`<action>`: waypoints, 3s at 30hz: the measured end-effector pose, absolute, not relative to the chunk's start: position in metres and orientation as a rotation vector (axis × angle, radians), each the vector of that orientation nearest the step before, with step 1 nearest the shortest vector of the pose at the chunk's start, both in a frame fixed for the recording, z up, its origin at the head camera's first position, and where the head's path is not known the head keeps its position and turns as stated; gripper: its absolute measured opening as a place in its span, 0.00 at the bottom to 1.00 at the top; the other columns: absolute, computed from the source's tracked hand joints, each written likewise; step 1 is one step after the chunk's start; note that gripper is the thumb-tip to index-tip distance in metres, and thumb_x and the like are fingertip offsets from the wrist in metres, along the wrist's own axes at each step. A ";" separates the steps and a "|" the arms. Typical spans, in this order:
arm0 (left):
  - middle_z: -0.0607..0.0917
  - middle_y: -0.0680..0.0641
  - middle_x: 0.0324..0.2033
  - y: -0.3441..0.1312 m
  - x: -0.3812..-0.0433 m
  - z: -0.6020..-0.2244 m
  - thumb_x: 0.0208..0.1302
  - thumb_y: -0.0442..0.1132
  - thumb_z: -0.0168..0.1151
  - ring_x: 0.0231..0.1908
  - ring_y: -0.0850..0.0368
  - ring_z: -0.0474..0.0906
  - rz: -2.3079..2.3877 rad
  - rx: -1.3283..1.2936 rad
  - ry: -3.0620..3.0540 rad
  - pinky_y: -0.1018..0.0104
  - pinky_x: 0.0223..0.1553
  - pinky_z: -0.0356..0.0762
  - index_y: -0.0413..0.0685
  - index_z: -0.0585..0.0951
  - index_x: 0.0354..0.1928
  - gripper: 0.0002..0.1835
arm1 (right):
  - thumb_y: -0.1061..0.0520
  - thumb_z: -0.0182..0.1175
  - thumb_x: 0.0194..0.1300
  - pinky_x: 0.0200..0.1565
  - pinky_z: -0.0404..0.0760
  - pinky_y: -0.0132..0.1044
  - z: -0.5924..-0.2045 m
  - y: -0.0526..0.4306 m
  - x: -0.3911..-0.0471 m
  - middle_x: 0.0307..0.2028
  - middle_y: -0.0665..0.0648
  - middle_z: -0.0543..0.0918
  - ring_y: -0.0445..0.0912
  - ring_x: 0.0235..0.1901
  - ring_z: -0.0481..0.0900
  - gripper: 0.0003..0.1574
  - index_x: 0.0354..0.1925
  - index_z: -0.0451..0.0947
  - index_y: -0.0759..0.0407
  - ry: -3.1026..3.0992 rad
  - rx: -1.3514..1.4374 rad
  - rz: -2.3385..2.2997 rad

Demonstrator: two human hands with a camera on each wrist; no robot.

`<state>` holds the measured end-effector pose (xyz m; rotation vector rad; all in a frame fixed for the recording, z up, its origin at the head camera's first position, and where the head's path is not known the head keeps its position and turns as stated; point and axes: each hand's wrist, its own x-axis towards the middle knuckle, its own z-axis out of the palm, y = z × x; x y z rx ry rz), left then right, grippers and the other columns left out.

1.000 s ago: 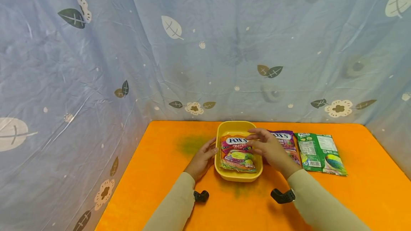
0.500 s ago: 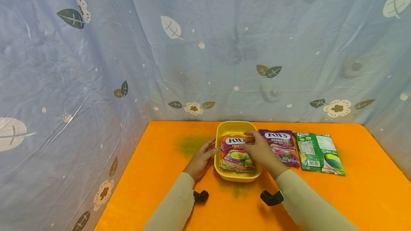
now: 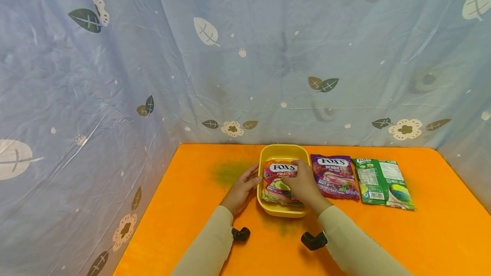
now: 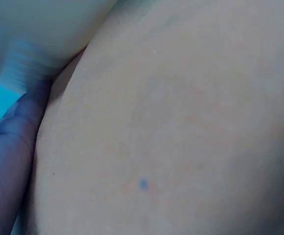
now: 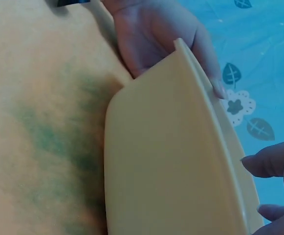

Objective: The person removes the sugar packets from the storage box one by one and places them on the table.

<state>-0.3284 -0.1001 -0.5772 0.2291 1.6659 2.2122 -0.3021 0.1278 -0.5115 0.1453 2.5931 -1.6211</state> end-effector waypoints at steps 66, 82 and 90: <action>0.68 0.37 0.79 -0.100 -0.327 -0.576 0.86 0.38 0.58 0.72 0.41 0.73 2.218 0.234 1.649 0.48 0.70 0.74 0.51 0.62 0.87 0.33 | 0.71 0.62 0.77 0.53 0.88 0.50 -0.511 0.135 -0.294 0.62 0.64 0.73 0.59 0.52 0.78 0.31 0.73 0.73 0.55 2.450 0.094 -1.794; 0.69 0.38 0.78 -0.099 -0.327 -0.575 0.86 0.39 0.58 0.73 0.41 0.71 2.206 0.216 1.680 0.48 0.70 0.74 0.52 0.63 0.86 0.33 | 0.75 0.61 0.75 0.53 0.89 0.53 -0.512 0.133 -0.293 0.53 0.65 0.76 0.62 0.51 0.80 0.30 0.68 0.76 0.55 2.429 0.140 -1.856; 0.68 0.38 0.79 -0.100 -0.328 -0.576 0.86 0.39 0.58 0.74 0.41 0.71 2.207 0.228 1.671 0.49 0.70 0.73 0.52 0.63 0.86 0.33 | 0.76 0.62 0.74 0.51 0.89 0.49 -0.510 0.134 -0.293 0.52 0.65 0.76 0.60 0.50 0.79 0.30 0.68 0.77 0.56 2.396 0.149 -1.908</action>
